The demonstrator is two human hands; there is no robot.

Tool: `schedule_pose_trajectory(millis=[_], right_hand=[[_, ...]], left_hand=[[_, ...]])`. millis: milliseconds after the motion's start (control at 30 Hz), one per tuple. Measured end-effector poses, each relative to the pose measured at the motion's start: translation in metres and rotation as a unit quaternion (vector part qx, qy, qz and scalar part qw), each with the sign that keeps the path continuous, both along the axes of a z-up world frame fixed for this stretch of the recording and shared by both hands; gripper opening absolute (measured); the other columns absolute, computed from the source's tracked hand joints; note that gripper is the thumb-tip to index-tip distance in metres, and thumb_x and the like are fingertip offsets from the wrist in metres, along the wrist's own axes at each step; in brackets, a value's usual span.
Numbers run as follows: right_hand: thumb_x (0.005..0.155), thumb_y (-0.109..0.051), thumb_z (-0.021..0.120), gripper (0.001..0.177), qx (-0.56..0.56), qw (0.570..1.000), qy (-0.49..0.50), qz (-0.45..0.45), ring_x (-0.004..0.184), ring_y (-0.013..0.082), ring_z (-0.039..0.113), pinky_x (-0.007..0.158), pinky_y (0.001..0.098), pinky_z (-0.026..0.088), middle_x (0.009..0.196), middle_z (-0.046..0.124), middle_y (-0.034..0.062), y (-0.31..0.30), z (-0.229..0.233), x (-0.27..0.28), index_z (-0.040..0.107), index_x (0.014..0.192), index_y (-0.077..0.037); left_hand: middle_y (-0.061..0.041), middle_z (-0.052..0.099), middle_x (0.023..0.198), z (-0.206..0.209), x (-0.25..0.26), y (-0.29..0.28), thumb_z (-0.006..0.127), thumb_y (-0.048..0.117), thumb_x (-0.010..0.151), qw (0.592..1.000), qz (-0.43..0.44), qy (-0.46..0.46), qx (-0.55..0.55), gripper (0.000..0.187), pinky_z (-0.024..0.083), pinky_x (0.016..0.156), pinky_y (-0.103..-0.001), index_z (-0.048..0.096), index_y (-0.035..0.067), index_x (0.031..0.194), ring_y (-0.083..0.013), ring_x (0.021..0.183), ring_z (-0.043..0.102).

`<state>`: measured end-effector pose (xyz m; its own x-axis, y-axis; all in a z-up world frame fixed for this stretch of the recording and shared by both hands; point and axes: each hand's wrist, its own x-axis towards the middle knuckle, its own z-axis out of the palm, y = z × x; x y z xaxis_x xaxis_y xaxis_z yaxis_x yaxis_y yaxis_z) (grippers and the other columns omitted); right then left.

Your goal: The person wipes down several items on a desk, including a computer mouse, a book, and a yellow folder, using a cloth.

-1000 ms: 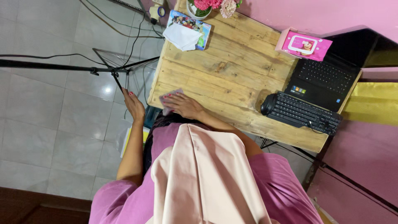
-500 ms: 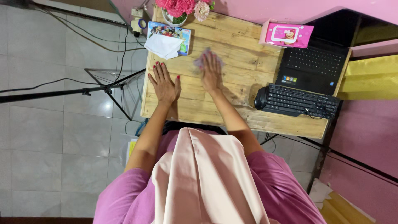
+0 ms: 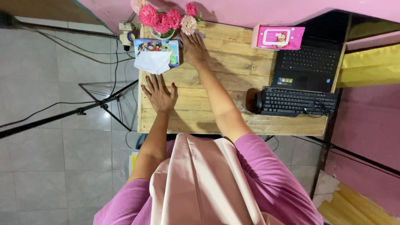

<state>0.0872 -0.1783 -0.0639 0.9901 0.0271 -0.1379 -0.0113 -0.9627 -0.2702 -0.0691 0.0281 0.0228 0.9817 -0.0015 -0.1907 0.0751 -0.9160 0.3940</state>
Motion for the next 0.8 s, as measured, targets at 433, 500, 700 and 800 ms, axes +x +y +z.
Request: schedule_pose_trajectory(millis=[433,500,700,800], right_hand=[[0.106,-0.024,0.050,0.063,-0.001,0.941,-0.124,-0.314,0.158,0.0294,0.017,0.129,0.0449,0.011,0.171,0.018,0.0085,-0.145,-0.024,-0.035,0.026,0.164,-0.016],[0.105,-0.024,0.050,0.063,-0.003,0.948,-0.111,-0.297,0.158,0.0314,0.015,0.128,0.0461,0.011,0.171,0.018,0.0114,-0.135,-0.027,-0.040,0.027,0.163,-0.015],[0.111,-0.023,0.047,0.057,0.018,0.985,-0.087,-0.147,0.161,0.0257,0.016,0.131,0.0442,0.013,0.173,0.024,0.0061,-0.133,-0.015,-0.116,0.030,0.165,-0.018],[0.110,-0.021,0.046,0.058,-0.004,0.964,-0.107,-0.242,0.161,0.0268,0.017,0.131,0.0432,0.014,0.174,0.023,0.0065,-0.152,-0.012,-0.140,0.029,0.165,-0.017]], left_hand=[[-0.016,0.027,0.168,-0.002,0.001,-0.002,0.045,0.056,0.098,0.999,0.030,-0.016,-0.010,0.079,-0.002,0.124,-0.061,0.039,0.004,0.157,-0.0390,0.157,0.012],[-0.017,0.029,0.167,-0.001,0.001,-0.004,0.047,0.057,0.097,0.998,0.038,-0.032,-0.026,0.083,-0.001,0.123,-0.061,0.037,0.001,0.158,-0.0388,0.156,0.013],[-0.014,0.041,0.159,0.003,0.023,-0.004,0.052,0.054,0.093,0.992,0.090,-0.083,-0.014,0.078,0.018,0.115,-0.053,0.044,0.000,0.149,-0.0334,0.144,0.031],[-0.010,0.045,0.157,-0.002,0.027,0.000,0.052,0.052,0.094,0.994,0.094,-0.052,-0.031,0.073,0.021,0.113,-0.053,0.047,0.002,0.146,-0.0321,0.143,0.033]])
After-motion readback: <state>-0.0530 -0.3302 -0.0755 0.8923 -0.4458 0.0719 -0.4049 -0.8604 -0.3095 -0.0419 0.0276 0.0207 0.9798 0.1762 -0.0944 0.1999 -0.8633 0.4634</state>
